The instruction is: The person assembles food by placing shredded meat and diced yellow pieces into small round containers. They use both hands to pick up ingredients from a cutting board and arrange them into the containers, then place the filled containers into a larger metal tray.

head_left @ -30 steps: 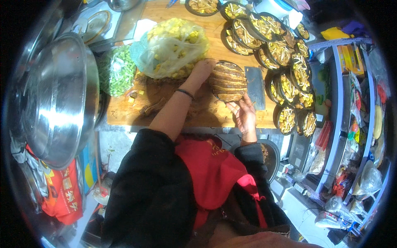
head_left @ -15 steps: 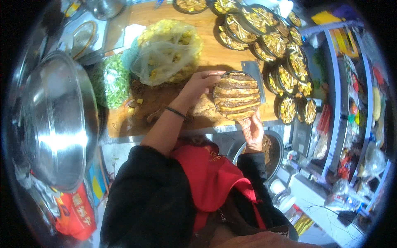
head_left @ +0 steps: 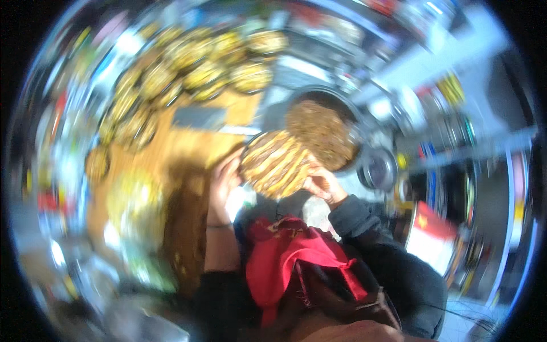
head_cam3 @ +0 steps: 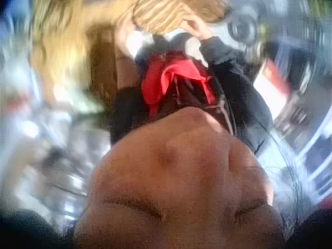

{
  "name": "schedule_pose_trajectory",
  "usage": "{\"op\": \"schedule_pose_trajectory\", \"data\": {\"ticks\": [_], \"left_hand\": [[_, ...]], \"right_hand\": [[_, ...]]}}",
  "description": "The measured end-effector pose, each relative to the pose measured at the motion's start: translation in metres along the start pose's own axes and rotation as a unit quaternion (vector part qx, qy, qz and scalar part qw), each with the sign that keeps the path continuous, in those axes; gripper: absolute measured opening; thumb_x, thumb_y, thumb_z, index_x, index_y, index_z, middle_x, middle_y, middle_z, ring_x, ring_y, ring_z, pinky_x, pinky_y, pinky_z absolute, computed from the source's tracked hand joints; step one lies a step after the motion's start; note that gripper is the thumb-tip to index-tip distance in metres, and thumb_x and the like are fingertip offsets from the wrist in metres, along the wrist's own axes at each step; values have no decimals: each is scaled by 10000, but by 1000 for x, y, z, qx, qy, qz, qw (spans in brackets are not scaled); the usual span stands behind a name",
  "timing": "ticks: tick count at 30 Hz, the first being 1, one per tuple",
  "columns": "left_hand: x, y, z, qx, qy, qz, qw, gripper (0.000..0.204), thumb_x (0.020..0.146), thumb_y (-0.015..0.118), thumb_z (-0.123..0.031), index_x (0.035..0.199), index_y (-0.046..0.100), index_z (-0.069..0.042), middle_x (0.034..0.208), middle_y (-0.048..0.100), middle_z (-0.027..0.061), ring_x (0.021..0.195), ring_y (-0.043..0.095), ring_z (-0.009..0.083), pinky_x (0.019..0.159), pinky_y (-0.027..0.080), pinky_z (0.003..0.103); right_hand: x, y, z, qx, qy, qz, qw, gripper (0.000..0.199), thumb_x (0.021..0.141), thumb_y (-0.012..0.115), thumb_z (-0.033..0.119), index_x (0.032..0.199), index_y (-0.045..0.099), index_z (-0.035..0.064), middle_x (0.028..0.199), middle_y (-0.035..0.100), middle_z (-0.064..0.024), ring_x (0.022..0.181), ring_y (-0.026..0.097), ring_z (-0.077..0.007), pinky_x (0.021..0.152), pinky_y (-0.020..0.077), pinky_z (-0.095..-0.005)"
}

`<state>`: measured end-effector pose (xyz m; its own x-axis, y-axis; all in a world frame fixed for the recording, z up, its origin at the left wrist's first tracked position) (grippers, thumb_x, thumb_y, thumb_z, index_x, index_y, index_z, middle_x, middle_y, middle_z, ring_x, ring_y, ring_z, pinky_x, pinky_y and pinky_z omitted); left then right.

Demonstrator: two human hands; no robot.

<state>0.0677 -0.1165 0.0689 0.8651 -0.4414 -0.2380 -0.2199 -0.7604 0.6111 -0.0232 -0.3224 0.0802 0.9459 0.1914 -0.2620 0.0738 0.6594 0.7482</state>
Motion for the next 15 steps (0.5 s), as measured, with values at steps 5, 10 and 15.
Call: {"op": "schedule_pose_trajectory", "data": {"ticks": [5, 10, 15], "left_hand": [[38, 82, 53, 79, -21, 93, 992, 371, 920, 487, -149, 1256, 471, 7, 1207, 533, 168, 1042, 569, 227, 821, 500, 300], [21, 165, 115, 8, -82, 222, 972, 497, 912, 522, -169, 1341, 342, 6, 1209, 512, 225, 1026, 584, 289, 798, 543, 319], [2, 208, 192, 82, -172, 219, 957, 506, 893, 559, -184, 1327, 373, -4, 1181, 532, 202, 1012, 587, 291, 821, 522, 357]], "right_hand": [[-93, -27, 45, 10, -148, -74, 986, 629, 819, 462, 57, 1400, 222, 87, 1348, 394, -135, 930, 635, -214, 420, 494, -173], [-239, -77, 63, 110, -353, -149, 917, 668, 774, 465, 8, 1397, 234, 77, 1345, 395, -126, 1153, 506, -258, 863, 515, -382], [-427, -112, 73, 101, -517, -304, 793, 602, 774, 463, 26, 1350, 290, 6, 1321, 414, -175, 1182, 470, -311, 955, 451, -440]]}}
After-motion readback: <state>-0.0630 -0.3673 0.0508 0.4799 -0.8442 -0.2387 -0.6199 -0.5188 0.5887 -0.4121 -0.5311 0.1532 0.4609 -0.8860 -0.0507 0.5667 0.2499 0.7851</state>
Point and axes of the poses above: each hand's wrist, its own x-axis towards the middle knuckle, its own y-axis out of the palm, z = x × y, the point moved 7 cm from there along x, towards the middle knuckle
